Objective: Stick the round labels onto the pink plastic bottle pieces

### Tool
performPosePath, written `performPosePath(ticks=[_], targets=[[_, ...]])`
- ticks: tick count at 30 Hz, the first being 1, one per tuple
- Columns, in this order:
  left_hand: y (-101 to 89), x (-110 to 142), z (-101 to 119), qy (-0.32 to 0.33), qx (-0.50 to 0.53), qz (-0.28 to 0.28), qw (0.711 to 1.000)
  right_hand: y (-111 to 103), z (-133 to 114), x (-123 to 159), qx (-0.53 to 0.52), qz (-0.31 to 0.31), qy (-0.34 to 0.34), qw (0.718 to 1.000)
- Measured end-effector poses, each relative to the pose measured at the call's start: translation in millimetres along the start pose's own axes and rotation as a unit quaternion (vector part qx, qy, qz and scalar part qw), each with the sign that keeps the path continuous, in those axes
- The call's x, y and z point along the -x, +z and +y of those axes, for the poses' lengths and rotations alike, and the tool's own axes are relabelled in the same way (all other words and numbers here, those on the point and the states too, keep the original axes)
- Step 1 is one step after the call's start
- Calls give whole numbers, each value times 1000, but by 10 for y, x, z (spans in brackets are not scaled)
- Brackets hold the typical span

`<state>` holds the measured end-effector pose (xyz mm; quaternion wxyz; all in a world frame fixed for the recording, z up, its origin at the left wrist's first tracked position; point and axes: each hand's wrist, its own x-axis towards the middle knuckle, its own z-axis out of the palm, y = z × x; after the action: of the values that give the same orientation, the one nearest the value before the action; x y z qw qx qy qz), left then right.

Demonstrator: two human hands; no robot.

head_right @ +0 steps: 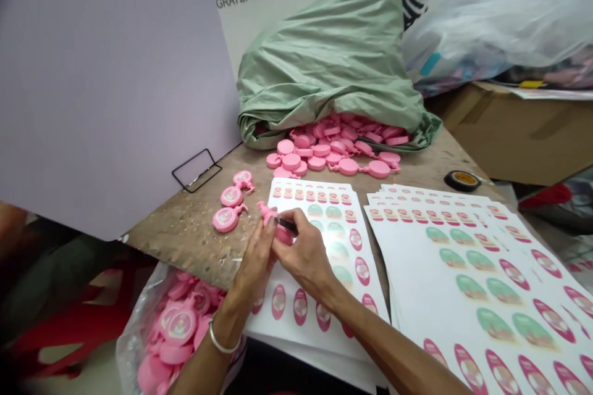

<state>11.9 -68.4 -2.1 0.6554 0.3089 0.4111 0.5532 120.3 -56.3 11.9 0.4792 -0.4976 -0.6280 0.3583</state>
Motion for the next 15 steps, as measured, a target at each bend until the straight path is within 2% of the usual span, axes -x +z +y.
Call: performPosePath(ticks=[2, 4, 7, 9, 11, 15], targets=[[-71, -49, 74, 15, 14, 6, 1000, -15, -11, -40, -47, -86, 3, 995], [-220, -131, 204, 24, 12, 19, 999, -90, 61, -108, -39, -111, 16, 993], [-454, -279, 386, 24, -18, 36, 999, -174, 266, -168, 71, -77, 41, 994], [-536, -390, 424, 10, -29, 23, 999, -156, 407, -156, 154, -76, 49, 984], [-538, -511, 382, -13, -25, -2, 1000, -92, 517, -120, 232, -74, 26, 970], [-425, -756, 168, -53, 9, -62, 997, 28, 650, -62, 338, -44, -63, 938]])
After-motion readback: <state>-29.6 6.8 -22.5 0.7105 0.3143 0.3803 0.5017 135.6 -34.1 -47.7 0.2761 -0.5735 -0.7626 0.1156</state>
